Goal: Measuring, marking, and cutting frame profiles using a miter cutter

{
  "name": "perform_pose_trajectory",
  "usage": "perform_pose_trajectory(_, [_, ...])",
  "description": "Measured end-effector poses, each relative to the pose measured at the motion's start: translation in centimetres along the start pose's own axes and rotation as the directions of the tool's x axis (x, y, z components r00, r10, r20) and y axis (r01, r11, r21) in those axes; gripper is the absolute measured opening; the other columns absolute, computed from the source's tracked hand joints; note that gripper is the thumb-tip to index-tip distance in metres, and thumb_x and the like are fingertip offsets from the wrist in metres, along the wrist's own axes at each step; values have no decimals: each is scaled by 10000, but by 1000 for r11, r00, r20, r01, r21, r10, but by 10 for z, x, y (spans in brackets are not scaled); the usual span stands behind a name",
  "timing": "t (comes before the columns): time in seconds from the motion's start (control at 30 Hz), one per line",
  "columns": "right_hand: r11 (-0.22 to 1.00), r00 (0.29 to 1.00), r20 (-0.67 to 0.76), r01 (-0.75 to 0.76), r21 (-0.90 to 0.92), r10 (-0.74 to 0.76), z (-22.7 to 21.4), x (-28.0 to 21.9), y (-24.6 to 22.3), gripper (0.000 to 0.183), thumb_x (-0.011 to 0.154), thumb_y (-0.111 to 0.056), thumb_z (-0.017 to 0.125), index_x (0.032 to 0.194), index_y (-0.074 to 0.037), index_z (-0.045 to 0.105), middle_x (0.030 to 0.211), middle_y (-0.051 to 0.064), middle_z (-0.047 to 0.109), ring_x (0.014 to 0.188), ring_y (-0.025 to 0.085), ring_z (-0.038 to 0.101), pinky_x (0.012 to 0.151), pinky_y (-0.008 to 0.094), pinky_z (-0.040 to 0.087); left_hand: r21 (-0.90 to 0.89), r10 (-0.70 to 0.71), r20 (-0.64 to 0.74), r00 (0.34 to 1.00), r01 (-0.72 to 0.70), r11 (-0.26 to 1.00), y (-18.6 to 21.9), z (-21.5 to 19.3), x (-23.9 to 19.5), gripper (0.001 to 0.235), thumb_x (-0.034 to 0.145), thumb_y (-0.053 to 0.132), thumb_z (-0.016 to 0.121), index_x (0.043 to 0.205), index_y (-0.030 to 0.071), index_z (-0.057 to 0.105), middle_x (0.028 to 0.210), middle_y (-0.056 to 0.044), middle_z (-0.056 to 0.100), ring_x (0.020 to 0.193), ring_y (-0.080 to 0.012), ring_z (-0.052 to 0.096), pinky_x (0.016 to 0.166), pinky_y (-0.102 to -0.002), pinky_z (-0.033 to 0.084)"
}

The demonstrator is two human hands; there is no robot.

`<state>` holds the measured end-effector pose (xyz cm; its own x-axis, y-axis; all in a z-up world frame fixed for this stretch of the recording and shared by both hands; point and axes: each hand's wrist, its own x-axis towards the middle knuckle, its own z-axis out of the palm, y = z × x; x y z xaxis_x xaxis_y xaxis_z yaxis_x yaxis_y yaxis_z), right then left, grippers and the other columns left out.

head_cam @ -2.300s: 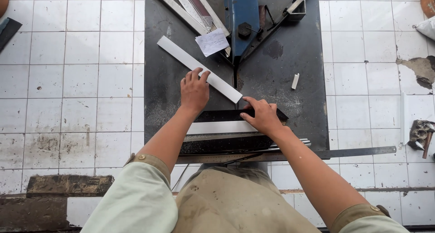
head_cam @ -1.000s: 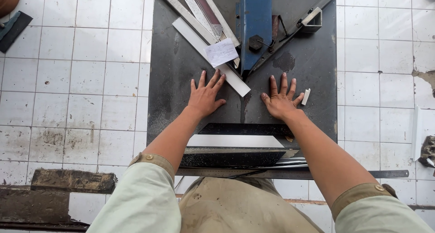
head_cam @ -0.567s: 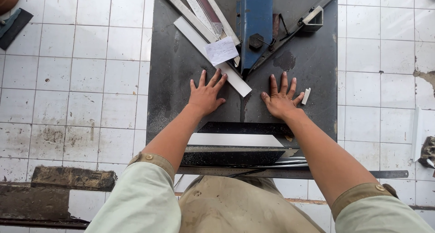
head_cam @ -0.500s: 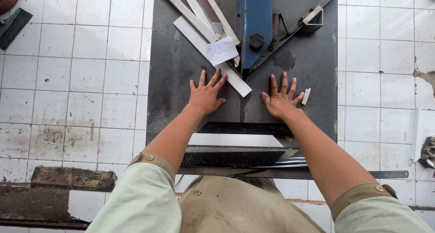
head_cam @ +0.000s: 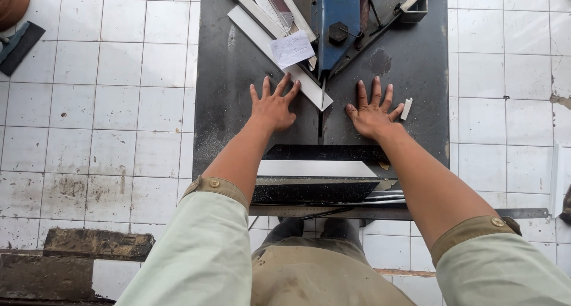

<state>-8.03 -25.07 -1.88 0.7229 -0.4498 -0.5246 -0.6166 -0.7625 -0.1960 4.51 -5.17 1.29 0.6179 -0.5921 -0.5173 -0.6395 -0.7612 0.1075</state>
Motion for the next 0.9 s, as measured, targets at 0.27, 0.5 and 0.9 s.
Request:
perform_pose_trajectory(0.27, [1000,1000,-5,-4,-14,4,-3,4,0,614,896,-542,209,1405,-309,-44,1439,65,-191,1276,378,-222,945,691,-58,49,1,14,1000,-2,999,0,-9,8,778,709,343,464,1407,336,120,1475,53,44,1327,-372,31,1008,-643,22])
perform_pose_trajectory(0.5, [1000,1000,-6,2,-10,-2,9,-23,0,616,898,-527,223,1407,-297,-40,1442,69,-187,1276,394,-212,933,699,-61,32,14,48,999,-15,999,5,-1,-22,768,737,329,468,1415,309,107,1478,28,39,1326,-377,43,1010,-644,33])
perform_pose_trajectory(0.9, [986,988,-144,-33,164,57,27,-50,-35,487,807,-424,506,1221,-188,408,1291,82,251,1202,323,229,853,572,302,61,25,57,998,-28,998,10,9,-54,742,756,330,439,1417,302,103,1477,19,43,1332,-366,43,1010,-643,48])
